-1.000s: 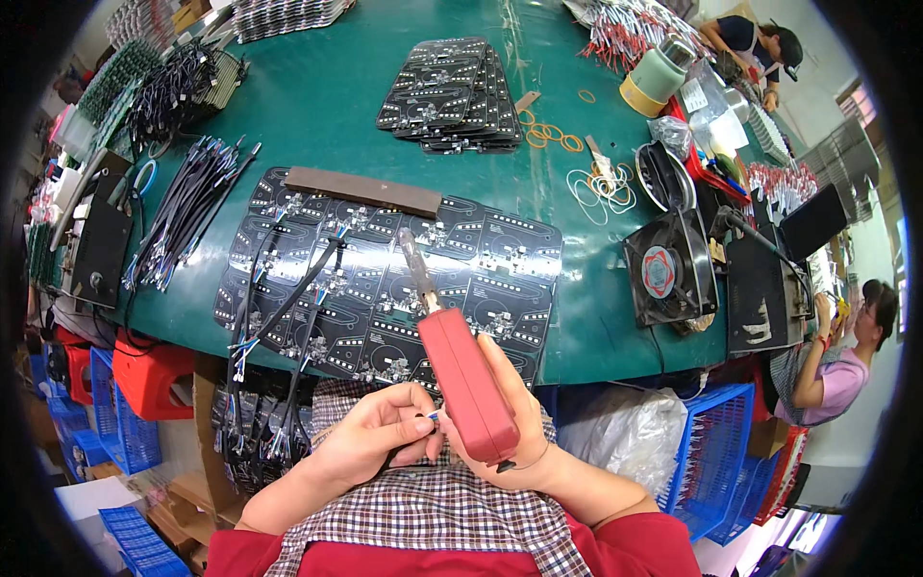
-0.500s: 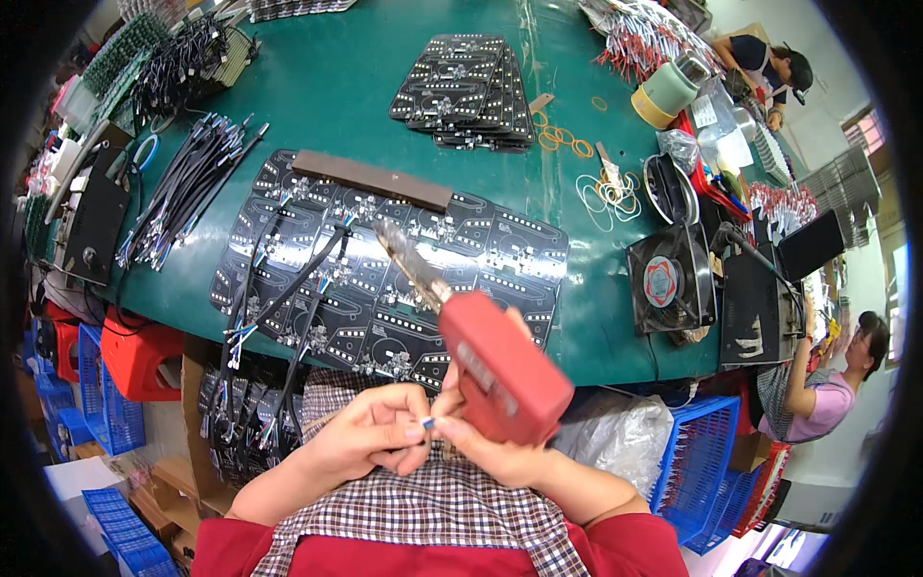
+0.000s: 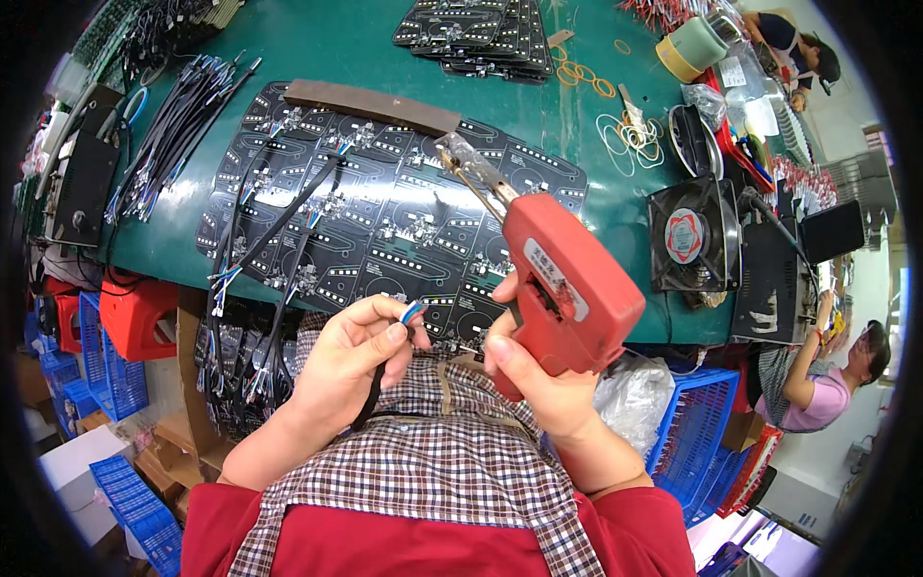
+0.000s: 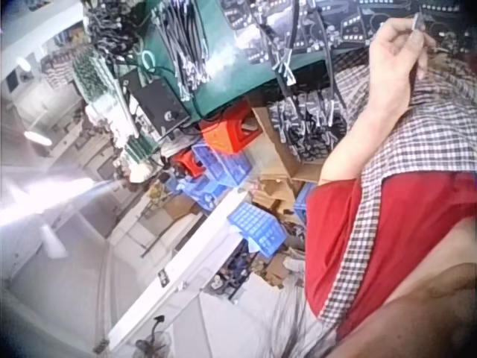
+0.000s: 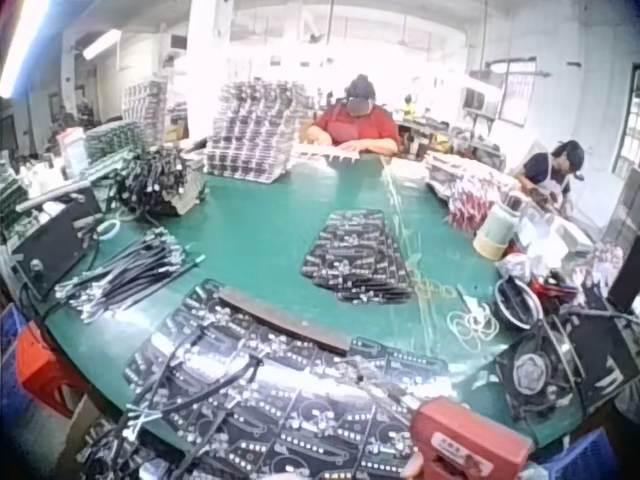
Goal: The person solders wires onto circuit board panels using a soldering iron, places completed boards into a box, arranges a new board on the table, and solders wires onto it.
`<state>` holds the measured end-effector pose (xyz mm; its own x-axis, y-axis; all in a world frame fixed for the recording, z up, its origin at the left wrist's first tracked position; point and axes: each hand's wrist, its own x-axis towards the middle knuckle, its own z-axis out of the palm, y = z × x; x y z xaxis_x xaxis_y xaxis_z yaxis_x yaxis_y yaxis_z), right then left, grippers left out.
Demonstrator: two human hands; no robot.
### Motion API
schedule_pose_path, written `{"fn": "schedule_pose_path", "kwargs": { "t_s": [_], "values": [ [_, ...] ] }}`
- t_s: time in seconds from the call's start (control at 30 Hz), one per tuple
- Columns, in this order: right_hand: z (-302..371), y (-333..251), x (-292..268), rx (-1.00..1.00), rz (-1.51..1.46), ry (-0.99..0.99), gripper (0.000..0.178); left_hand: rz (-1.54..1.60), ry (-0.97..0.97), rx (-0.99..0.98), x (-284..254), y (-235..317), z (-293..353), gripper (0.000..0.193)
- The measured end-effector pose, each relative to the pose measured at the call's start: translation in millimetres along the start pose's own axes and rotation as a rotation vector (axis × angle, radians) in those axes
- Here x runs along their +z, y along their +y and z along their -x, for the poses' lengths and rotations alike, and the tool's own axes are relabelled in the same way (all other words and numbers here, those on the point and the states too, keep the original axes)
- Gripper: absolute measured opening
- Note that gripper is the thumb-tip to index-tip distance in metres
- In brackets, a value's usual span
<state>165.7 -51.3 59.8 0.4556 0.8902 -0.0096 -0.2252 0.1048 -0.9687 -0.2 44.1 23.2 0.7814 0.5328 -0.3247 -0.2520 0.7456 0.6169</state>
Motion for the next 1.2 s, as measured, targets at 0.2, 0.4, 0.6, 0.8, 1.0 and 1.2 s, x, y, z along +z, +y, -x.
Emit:
{"fn": "schedule_pose_path", "kwargs": {
  "t_s": [0.2,0.4,0.6,0.8,1.0,1.2],
  "values": [
    [14.1,-2.0,-22.2,0.049,-0.068,0.088,0.076,-0.444,0.285,0.245,4.4,28.7,15.0,0.029],
    [26.4,6.8,-42.6,0.107,0.147,0.022,0.074,-1.624,0.400,0.756,-20.5,34.7,27.9,0.040],
    [26.6,4.3,-33.2,0.258,0.156,0.024,0.058,-1.720,0.393,0.665,-25.8,25.4,11.8,0.035],
    [44.0,9.7,-51.7,0.379,0.190,-0.032,0.062,-1.677,0.100,0.580,-29.6,0.0,24.9,0.042],
    [70.0,13.7,-63.3,0.510,0.101,-0.089,0.071,-1.703,0.134,0.570,-26.3,-8.1,30.6,0.043],
    [75.4,17.8,-65.9,0.468,0.106,-0.149,0.072,-1.781,0.261,0.614,-25.4,-6.5,30.1,0.041]
  ]
}}
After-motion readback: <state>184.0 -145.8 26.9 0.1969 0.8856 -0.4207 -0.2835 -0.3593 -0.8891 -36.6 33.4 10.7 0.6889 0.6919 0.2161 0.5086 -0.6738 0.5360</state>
